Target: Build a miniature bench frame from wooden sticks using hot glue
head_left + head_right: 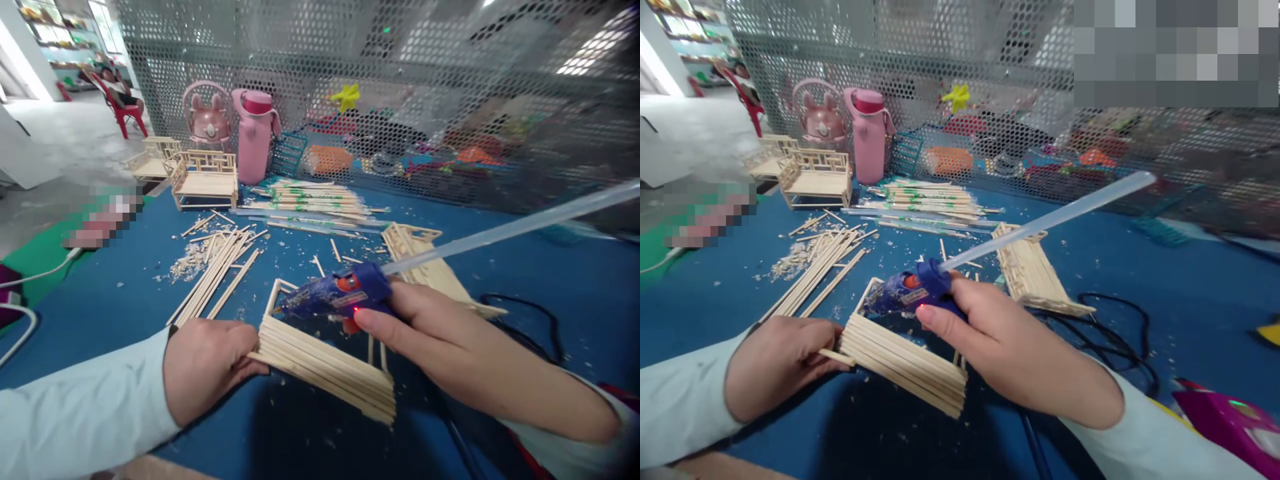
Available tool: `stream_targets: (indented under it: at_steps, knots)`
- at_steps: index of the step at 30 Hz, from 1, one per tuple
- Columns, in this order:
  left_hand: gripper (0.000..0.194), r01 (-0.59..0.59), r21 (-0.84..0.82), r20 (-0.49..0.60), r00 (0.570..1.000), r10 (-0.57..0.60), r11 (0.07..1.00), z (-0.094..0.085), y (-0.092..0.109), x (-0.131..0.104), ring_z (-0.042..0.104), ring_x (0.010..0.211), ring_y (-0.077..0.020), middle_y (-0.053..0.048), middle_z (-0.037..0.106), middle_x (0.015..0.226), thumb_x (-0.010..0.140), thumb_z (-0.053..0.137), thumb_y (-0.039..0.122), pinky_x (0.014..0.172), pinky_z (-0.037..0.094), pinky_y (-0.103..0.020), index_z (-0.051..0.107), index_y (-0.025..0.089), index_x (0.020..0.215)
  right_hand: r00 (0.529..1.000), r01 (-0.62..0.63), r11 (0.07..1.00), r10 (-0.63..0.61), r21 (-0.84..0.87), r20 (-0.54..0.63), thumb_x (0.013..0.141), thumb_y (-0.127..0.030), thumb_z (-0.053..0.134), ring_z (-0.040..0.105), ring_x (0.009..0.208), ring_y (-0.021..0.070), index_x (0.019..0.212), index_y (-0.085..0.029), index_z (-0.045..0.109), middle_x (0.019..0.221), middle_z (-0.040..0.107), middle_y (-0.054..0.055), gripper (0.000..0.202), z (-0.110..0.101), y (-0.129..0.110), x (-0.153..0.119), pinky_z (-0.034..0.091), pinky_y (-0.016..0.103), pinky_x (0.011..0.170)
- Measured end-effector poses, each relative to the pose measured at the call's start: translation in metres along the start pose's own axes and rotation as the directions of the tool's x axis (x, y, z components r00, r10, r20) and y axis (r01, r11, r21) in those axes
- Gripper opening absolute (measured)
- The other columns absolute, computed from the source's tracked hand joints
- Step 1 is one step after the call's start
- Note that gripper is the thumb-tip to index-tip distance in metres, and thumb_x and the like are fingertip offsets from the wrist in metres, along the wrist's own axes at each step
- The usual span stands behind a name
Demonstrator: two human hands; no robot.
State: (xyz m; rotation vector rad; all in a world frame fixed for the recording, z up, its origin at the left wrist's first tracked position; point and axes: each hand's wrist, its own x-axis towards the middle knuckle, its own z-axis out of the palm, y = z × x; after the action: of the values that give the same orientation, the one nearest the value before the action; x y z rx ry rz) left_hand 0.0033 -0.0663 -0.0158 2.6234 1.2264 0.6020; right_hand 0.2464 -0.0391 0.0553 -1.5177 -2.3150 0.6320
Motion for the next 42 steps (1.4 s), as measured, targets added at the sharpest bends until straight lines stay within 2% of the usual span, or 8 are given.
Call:
stream_targets:
  at_steps: [9, 20, 25, 28, 31, 34, 38, 42]
  knots:
    - [0.034, 0.0, -0.04, -0.003, 1.0, -0.001, 0.999, 0.0, 0.0, -0.001, 0.049, 0.043, -0.0072, 0.004, 0.055, 0.053, 0.085, 0.04, 0.042, 0.042, 0.029, -0.019, 0.048, 0.018, 0.062, 0.995, 0.082, 0.997, -0.081, -0.018, 0.055, 0.084, -0.05, 0.034, 0.055, 0.062, 0.0182, 0.07, -0.02, 0.053, 0.069, 0.061, 0.004, 0.038, 0.004, -0.002, 0.003, 0.045, 0.031, 0.056]
    - [0.035, 0.003, -0.008, -0.006, 1.0, -0.003, 1.0, 0.0, 0.0, 0.0, 0.043, 0.039, -0.007, 0.005, 0.048, 0.048, 0.085, 0.041, 0.043, 0.04, 0.025, -0.02, 0.047, 0.019, 0.06, 0.993, 0.121, 0.99, -0.12, -0.074, 0.015, 0.084, -0.045, 0.038, 0.054, 0.054, 0.0163, 0.068, -0.02, 0.054, 0.062, 0.06, 0.002, 0.034, 0.005, 0.0, 0.001, 0.044, 0.029, 0.049]
    - [0.034, 0.003, 0.024, -0.019, 1.0, -0.003, 1.0, -0.001, 0.0, 0.0, 0.04, 0.038, -0.0065, 0.006, 0.045, 0.047, 0.084, 0.043, 0.041, 0.039, 0.024, -0.02, 0.045, 0.018, 0.059, 0.99, 0.116, 0.981, -0.126, -0.156, -0.06, 0.083, -0.049, 0.036, 0.056, 0.055, 0.0195, 0.07, -0.022, 0.06, 0.062, 0.061, 0.004, 0.038, -0.01, 0.009, -0.005, 0.046, 0.031, 0.048]
    - [0.031, -0.007, 0.017, -0.012, 1.0, 0.008, 1.0, 0.001, 0.001, -0.002, 0.041, 0.039, -0.0064, 0.006, 0.046, 0.048, 0.084, 0.045, 0.038, 0.039, 0.025, -0.019, 0.045, 0.019, 0.059, 0.956, 0.017, 0.957, -0.101, -0.29, -0.277, 0.082, -0.051, 0.036, 0.06, 0.068, 0.0253, 0.075, -0.022, 0.062, 0.072, 0.064, 0.008, 0.039, -0.027, 0.026, -0.012, 0.048, 0.036, 0.057]
    - [0.031, 0.012, 0.036, -0.018, 1.0, -0.011, 0.999, 0.0, 0.004, -0.004, 0.04, 0.039, -0.0069, 0.006, 0.045, 0.049, 0.083, 0.045, 0.037, 0.04, 0.025, -0.02, 0.042, 0.019, 0.058, 0.904, -0.184, 0.898, -0.005, -0.4, -0.428, 0.084, -0.043, 0.038, 0.061, 0.077, 0.0271, 0.102, -0.017, 0.057, 0.101, 0.062, 0.013, 0.037, -0.035, 0.051, -0.019, 0.047, 0.037, 0.063]
    - [0.031, 0.053, 0.071, -0.06, 0.997, -0.049, 0.996, -0.006, 0.011, -0.006, 0.041, 0.043, -0.009, 0.004, 0.045, 0.054, 0.079, 0.047, 0.043, 0.042, 0.027, -0.022, 0.041, 0.02, 0.06, 0.895, -0.293, 0.792, 0.029, -0.536, -0.446, 0.086, -0.032, 0.031, 0.06, 0.087, 0.0279, 0.123, -0.014, 0.041, 0.123, 0.05, 0.018, 0.042, -0.032, 0.077, -0.022, 0.046, 0.038, 0.068]
    - [0.023, 0.014, -0.025, -0.118, 0.993, -0.017, 1.0, -0.014, 0.017, -0.009, 0.047, 0.055, -0.0119, -0.001, 0.049, 0.065, 0.085, 0.031, 0.027, 0.05, 0.036, -0.023, 0.047, 0.019, 0.069, 0.913, -0.372, 0.629, 0.114, -0.682, -0.393, 0.083, -0.023, 0.03, 0.058, 0.09, 0.0301, 0.128, -0.006, 0.033, 0.103, 0.06, 0.019, 0.047, -0.022, 0.097, -0.013, 0.044, 0.039, 0.064]
    - [0.025, -0.093, -0.031, -0.234, 0.969, 0.084, 0.995, -0.011, 0.016, -0.007, 0.052, 0.071, -0.0125, -0.005, 0.054, 0.081, 0.084, 0.03, 0.012, 0.064, 0.044, -0.023, 0.054, 0.017, 0.091, 0.923, -0.376, 0.604, 0.178, -0.703, -0.341, 0.082, -0.02, 0.03, 0.058, 0.085, 0.0298, 0.127, -0.005, 0.035, 0.103, 0.06, 0.019, 0.047, -0.024, 0.096, -0.009, 0.042, 0.038, 0.061]
